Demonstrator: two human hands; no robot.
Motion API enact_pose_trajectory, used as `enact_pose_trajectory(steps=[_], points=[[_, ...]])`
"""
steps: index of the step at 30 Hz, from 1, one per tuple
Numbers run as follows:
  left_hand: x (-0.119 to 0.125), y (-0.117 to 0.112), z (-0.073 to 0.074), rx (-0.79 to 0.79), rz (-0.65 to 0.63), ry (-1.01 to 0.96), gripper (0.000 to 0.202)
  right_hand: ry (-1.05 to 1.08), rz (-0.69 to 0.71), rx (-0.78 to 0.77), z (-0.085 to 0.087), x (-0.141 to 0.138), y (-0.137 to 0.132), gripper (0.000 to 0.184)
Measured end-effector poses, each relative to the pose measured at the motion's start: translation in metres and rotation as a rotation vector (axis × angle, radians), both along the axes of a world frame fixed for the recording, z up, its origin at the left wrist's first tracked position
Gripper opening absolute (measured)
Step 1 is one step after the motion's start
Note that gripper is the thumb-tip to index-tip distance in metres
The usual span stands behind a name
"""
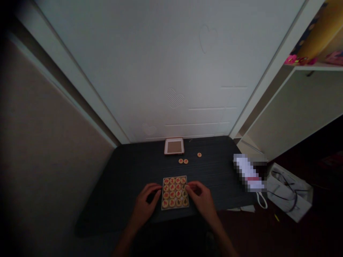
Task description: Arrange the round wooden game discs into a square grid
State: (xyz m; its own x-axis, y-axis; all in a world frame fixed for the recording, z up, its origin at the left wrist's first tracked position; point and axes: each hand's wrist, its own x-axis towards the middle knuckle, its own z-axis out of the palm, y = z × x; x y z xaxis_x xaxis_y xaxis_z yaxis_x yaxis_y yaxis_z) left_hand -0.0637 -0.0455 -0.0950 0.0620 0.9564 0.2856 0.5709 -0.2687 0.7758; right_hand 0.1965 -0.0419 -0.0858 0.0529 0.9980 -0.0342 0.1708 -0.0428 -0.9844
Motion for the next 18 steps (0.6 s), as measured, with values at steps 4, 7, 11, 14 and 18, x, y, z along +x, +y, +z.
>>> enact_pose_trajectory(steps=[4,7,11,14,18], points=[[0.001,-0.001,0.001,-0.004,-0.004,0.009,0.019,-0.089,-0.012,0.017,0.001,-0.008,0.006,0.037],[0.0,-0.001,0.001,-0.016,-0.013,0.006,0.019,-0.198,-0.025,0.037,0.004,-0.013,0.009,0.034],[0.0,-0.001,0.001,-0.021,-0.003,-0.012,0.019,-0.3,-0.043,0.088,0.004,-0.019,0.011,0.033],[-0.001,-0.001,-0.001,-0.024,-0.002,-0.023,0.019,-0.39,-0.08,0.142,0.0,-0.023,0.012,0.031],[-0.002,0.0,-0.003,-0.033,-0.016,-0.027,0.019,-0.493,-0.122,0.218,-0.005,-0.027,0.013,0.026]])
